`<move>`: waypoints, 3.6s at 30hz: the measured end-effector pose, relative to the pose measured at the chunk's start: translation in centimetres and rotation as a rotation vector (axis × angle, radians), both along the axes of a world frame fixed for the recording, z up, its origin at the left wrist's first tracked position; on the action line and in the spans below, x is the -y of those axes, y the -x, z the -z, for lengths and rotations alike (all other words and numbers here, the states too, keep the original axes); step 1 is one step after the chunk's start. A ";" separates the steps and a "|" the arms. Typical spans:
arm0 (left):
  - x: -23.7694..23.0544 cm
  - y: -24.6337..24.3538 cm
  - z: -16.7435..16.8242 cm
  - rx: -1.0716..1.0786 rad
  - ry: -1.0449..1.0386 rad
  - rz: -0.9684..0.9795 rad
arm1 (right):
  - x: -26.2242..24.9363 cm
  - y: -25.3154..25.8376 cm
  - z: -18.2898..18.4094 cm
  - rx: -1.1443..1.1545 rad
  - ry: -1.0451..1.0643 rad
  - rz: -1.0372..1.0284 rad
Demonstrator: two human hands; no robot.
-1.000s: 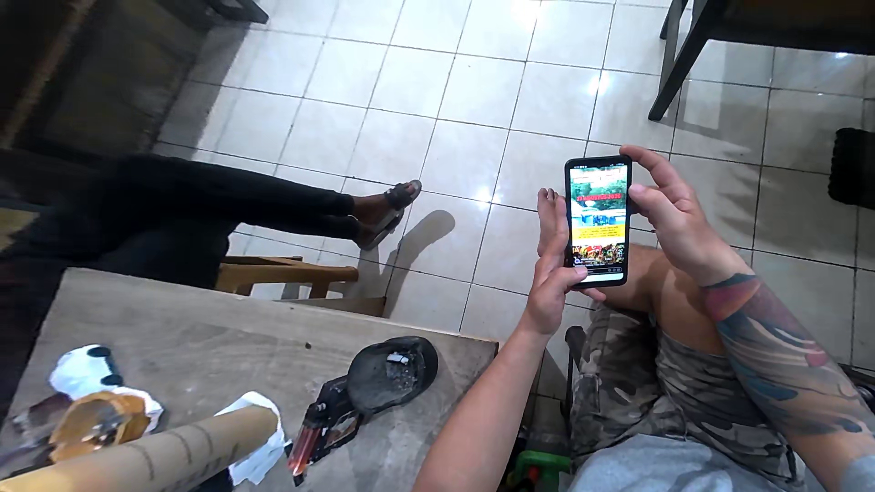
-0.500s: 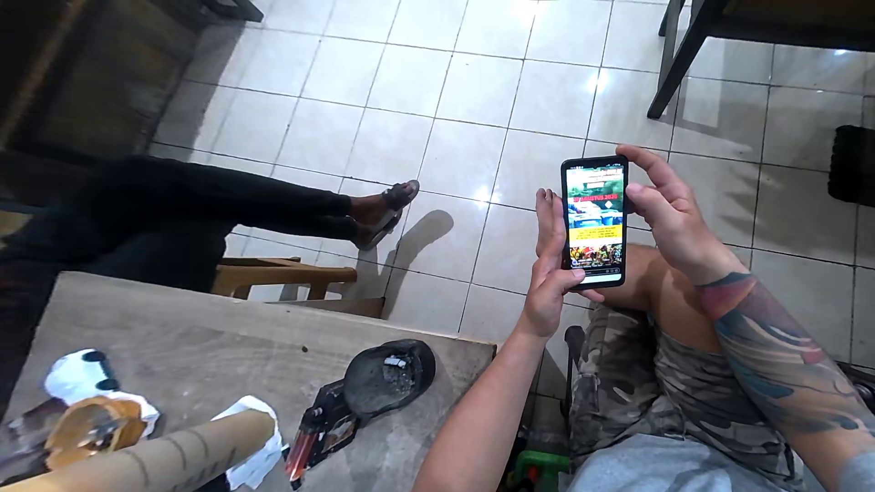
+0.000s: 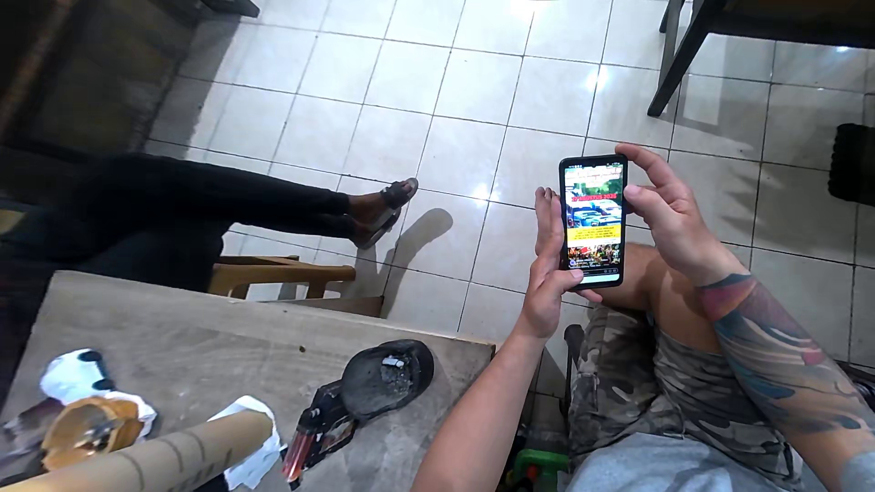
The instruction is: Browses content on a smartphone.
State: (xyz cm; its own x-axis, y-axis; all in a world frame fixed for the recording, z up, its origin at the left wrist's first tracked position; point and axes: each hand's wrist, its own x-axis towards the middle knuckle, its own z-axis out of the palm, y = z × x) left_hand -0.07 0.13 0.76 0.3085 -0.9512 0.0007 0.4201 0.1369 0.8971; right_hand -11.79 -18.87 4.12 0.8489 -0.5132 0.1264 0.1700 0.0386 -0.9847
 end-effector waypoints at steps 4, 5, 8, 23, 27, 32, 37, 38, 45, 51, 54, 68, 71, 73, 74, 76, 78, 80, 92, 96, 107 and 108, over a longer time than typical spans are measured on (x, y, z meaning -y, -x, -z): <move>0.0 0.0 0.0 -0.008 -0.001 0.004 | 0.0 -0.1 0.0 0.007 0.000 0.019; 0.0 0.0 0.0 -0.010 0.000 0.006 | -0.1 0.0 0.0 0.008 -0.004 0.019; -0.1 0.0 -0.1 -0.013 0.002 0.009 | -0.9 0.7 -0.5 -0.058 -0.037 0.026; -0.2 0.2 0.4 0.015 0.021 0.065 | 0.8 0.1 0.1 0.004 0.137 0.200; -0.1 0.4 0.5 0.051 0.003 0.098 | 1.3 0.2 0.4 0.010 0.158 0.302; -0.1 0.3 0.5 0.040 -0.002 0.129 | 1.4 0.2 0.5 0.013 0.124 0.321; -0.1 0.2 0.4 -0.007 0.026 0.151 | 1.2 0.2 0.6 0.042 0.049 0.287; -0.1 0.2 0.4 -0.014 0.028 0.153 | 1.1 0.4 0.5 0.036 0.041 0.278; -0.1 0.2 0.6 -0.027 0.054 0.149 | 1.4 0.3 0.6 0.062 0.051 0.249; -0.1 0.2 0.6 -0.040 0.062 0.138 | 1.1 0.1 0.8 0.070 -0.010 0.206; -0.1 0.2 0.6 -0.039 0.065 0.125 | 1.0 0.2 0.8 0.067 -0.029 0.184; -0.1 0.1 0.5 -0.103 0.075 0.095 | -0.5 1.1 -0.6 -0.056 -0.066 0.020; -0.1 0.0 0.5 -0.099 0.071 0.096 | -0.5 1.1 -0.7 -0.052 -0.066 0.023; -0.1 0.0 0.5 -0.093 0.072 0.097 | -0.6 1.1 -0.7 -0.052 -0.071 0.023; -0.1 0.0 0.5 -0.094 0.072 0.097 | -0.5 1.1 -0.7 -0.052 -0.074 0.024; -0.1 0.0 0.5 -0.096 0.073 0.100 | -0.2 0.9 -0.4 -0.033 -0.065 0.024; 0.0 0.0 0.6 -0.091 0.075 0.102 | 0.4 0.4 0.1 0.017 -0.046 0.017; 0.0 0.0 0.6 -0.084 0.077 0.103 | 0.6 0.4 0.2 0.031 -0.048 0.013; 0.0 0.0 0.5 -0.076 0.071 0.096 | 0.6 0.4 0.3 0.032 -0.041 0.019; 0.0 0.0 0.5 -0.071 0.070 0.095 | 0.5 0.4 0.3 0.026 -0.050 0.015; 0.0 0.1 0.1 -0.060 0.054 0.085 | 0.5 0.4 0.2 0.033 -0.059 0.008; 0.0 0.1 0.1 -0.062 0.054 0.085 | 0.5 0.4 0.2 0.031 -0.058 0.008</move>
State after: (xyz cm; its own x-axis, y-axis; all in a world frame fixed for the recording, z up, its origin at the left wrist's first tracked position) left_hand -0.17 0.13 0.66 0.2277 -0.9730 0.0363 0.4871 0.1461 0.8610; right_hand -12.17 -19.34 3.93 0.8410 -0.5269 0.1227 0.2011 0.0939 -0.9750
